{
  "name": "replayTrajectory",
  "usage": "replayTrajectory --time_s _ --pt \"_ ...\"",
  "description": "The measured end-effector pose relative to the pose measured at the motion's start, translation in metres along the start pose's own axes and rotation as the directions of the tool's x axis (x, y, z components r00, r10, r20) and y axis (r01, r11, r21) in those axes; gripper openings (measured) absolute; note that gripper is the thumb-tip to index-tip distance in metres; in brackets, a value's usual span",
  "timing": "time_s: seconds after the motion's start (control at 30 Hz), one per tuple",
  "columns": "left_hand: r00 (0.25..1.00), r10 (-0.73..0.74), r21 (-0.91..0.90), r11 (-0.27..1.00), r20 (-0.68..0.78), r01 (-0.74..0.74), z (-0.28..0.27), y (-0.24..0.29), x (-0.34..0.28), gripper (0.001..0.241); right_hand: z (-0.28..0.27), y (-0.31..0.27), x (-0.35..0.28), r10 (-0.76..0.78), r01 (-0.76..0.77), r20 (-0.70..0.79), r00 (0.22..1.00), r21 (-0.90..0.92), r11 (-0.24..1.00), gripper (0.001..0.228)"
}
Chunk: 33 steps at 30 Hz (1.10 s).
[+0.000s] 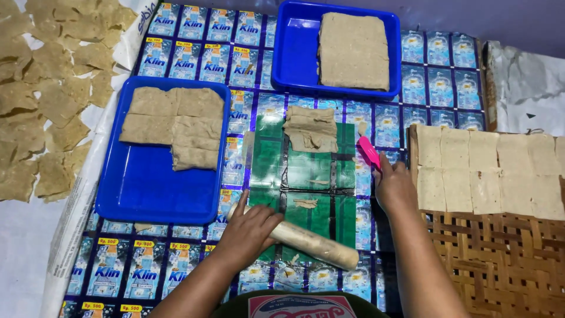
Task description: The person is slicing blocks of tempeh, rolling them out, and arranging the slices onto a bamboo tray.
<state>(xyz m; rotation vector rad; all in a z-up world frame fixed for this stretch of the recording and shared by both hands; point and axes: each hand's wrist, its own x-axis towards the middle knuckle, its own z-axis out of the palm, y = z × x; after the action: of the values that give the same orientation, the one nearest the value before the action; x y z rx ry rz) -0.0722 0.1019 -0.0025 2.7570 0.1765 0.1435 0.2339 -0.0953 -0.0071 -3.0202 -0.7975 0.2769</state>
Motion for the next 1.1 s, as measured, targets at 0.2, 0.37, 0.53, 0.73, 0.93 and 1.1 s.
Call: replayTrajectory --time_s 0.2,0.37,0.53,0.73,0.93,1.1 --pt "0.990 0.084 0.081 0.994 -0.117 -0.075 0.008 -0.028 0.037 0.061 -0.072 -0.016 -0.021 -0.168 0.106 0.195 0.966 0.294 0.950 0.046" --pt "0.999 -0.021 0.048 0.999 -0.026 0.022 -0.025 -0.035 0.073 0.062 -0.093 -0.055 -0.029 -0.377 0.306 0.292 0.879 0.259 0.916 0.047" --pt "0.996 -0.005 0.025 1.000 0.084 0.003 -0.023 -0.045 0.106 0.061 -0.075 -0.063 0.026 -0.310 0.211 0.252 0.917 0.354 0.911 0.057" --pt "0.973 0.141 0.054 0.987 0.182 -0.153 -0.007 -0.019 0.104 0.061 -0.007 -0.102 0.123 -0.599 0.615 -0.140 0.789 0.197 0.764 0.047" --pt "0.980 0.081 -0.035 0.996 0.180 -0.076 0.014 -0.019 0.065 0.059 0.015 -0.105 0.111 -0.568 0.587 -0.151 0.809 0.154 0.794 0.048" --pt "0.993 0.025 -0.022 0.999 0.119 -0.023 0.024 -0.022 0.045 0.060 0.021 -0.088 0.078 -0.584 0.708 -0.473 0.659 0.130 0.694 0.027"
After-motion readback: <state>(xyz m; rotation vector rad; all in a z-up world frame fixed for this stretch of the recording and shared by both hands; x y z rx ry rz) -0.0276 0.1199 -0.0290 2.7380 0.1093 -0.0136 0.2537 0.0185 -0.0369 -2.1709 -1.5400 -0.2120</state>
